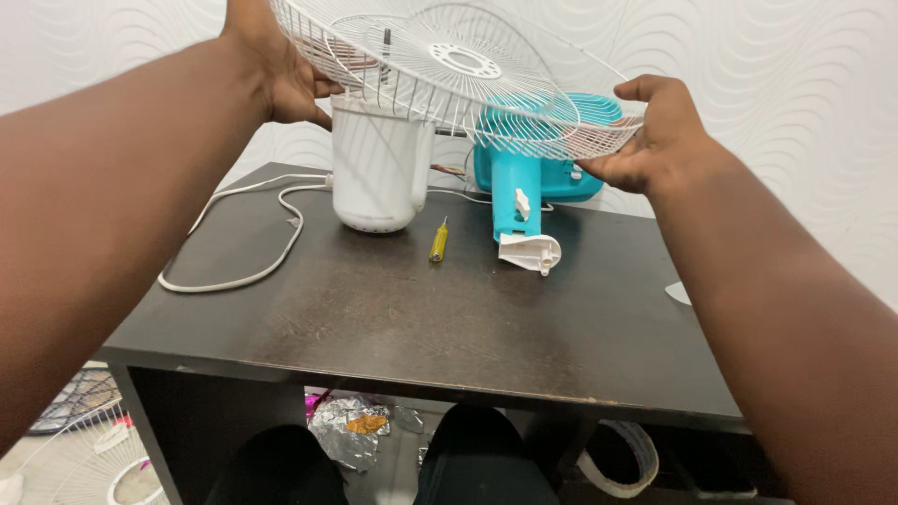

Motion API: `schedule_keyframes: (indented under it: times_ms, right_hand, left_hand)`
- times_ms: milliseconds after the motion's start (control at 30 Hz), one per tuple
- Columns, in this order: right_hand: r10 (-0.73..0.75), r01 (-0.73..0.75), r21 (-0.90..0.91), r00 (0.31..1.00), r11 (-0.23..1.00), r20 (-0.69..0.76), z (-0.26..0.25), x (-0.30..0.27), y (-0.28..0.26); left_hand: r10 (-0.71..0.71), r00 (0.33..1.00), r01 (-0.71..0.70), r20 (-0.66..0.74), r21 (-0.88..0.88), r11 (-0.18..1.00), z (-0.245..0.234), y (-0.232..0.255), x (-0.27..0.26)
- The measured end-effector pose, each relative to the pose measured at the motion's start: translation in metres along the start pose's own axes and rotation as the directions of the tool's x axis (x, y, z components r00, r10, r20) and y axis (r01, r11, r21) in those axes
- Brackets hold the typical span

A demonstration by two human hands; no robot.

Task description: The person assembles an electric fan by hand on a dark table. They attach the motor housing to the fan blade, then fit the front wire cage and secure it with a plastic nut.

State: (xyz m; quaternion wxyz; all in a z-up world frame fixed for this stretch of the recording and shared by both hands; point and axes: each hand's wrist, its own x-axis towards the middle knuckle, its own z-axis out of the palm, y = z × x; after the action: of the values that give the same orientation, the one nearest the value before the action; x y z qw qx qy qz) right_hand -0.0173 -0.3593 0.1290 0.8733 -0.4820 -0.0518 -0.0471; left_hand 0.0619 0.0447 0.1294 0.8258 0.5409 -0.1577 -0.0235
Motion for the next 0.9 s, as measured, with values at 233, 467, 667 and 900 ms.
schedule_keyframes:
  times_ms: [233, 467, 667, 900]
  right_hand:
    - [-0.026, 0.019, 0.11, 0.998, 0.994, 0.065, 0.005, 0.006, 0.013]
    - [-0.059, 0.048, 0.183, 0.997, 0.982, 0.058, 0.007, 0.007, 0.013]
    - [-0.089, 0.094, 0.227, 0.996, 0.969, -0.033, 0.009, 0.007, 0.015]
    - [-0.073, 0.097, 0.211, 0.99, 0.973, -0.119, 0.01, 0.011, 0.006]
  left_hand:
    - [-0.007, 1.0, 0.009, 0.021, -0.089, 0.996, -0.01, -0.005, 0.0]
    - [0.042, 0.994, -0.034, 0.097, -0.079, 0.996, -0.015, -0.01, -0.009]
    - [0.108, 0.99, -0.112, 0.092, 0.043, 0.993, -0.002, -0.022, -0.018]
    - [0.177, 0.98, -0.191, 0.091, 0.184, 0.964, 0.001, -0.029, -0.02]
